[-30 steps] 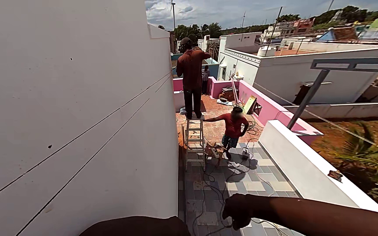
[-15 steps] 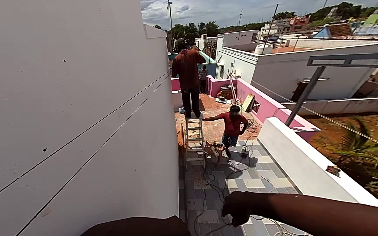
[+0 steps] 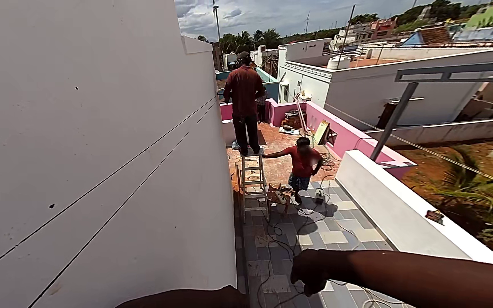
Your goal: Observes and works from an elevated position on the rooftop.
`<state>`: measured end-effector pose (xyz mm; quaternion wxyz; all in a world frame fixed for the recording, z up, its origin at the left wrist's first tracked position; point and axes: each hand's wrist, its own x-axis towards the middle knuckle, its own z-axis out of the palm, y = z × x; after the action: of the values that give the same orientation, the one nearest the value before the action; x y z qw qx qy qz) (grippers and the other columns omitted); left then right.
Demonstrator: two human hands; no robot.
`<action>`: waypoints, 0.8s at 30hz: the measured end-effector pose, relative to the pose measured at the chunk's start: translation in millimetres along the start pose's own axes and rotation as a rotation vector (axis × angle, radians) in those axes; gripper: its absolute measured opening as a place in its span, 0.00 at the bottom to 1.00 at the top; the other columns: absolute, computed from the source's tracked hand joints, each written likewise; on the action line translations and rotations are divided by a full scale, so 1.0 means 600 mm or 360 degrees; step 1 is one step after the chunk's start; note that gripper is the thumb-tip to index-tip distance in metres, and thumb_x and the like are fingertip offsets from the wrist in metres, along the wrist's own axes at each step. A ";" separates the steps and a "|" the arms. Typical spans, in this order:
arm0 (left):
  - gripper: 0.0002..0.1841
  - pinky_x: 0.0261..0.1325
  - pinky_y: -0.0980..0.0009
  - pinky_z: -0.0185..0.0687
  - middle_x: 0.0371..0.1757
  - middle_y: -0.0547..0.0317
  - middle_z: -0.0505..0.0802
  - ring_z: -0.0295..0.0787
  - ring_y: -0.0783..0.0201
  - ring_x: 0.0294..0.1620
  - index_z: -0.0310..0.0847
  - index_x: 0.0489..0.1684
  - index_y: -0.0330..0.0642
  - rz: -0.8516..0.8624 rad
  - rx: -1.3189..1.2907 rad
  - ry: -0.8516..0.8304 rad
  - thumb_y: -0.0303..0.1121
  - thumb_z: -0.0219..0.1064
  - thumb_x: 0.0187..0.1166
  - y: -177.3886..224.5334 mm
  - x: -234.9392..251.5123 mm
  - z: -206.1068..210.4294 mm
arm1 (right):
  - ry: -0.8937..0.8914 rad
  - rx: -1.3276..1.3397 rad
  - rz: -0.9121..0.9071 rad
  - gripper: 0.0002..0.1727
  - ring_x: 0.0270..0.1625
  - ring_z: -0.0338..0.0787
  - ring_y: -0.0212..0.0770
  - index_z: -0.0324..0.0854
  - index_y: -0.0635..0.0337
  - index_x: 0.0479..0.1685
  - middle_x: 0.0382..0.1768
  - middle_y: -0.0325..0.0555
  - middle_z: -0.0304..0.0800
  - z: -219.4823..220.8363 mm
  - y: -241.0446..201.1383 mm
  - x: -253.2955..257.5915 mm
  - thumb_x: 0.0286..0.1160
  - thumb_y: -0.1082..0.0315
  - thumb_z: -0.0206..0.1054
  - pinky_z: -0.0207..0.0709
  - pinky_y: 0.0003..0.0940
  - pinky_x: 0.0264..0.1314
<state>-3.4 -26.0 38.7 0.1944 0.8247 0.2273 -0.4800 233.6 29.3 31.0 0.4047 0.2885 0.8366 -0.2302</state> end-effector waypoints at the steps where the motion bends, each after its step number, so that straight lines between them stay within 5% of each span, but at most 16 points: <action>1: 0.26 0.73 0.33 0.75 0.76 0.29 0.83 0.78 0.32 0.79 0.73 0.79 0.30 0.0003 0.0002 -0.0003 0.26 0.68 0.81 0.001 -0.002 -0.001 | 0.0010 -0.0003 -0.0005 0.25 0.64 0.87 0.67 0.80 0.53 0.76 0.60 0.65 0.89 0.001 0.000 0.000 0.81 0.58 0.69 0.76 0.71 0.60; 24: 0.27 0.74 0.32 0.74 0.76 0.30 0.84 0.79 0.31 0.79 0.73 0.80 0.32 -0.0013 -0.0026 -0.0041 0.26 0.68 0.81 0.003 -0.002 -0.002 | 0.0048 0.0002 -0.0018 0.24 0.63 0.87 0.66 0.81 0.55 0.74 0.59 0.65 0.89 -0.004 -0.002 -0.006 0.81 0.59 0.69 0.76 0.69 0.60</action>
<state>-2.1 -27.3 40.3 0.2020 0.8159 0.2321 -0.4896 233.2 28.9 35.3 0.3904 0.2874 0.8442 -0.2286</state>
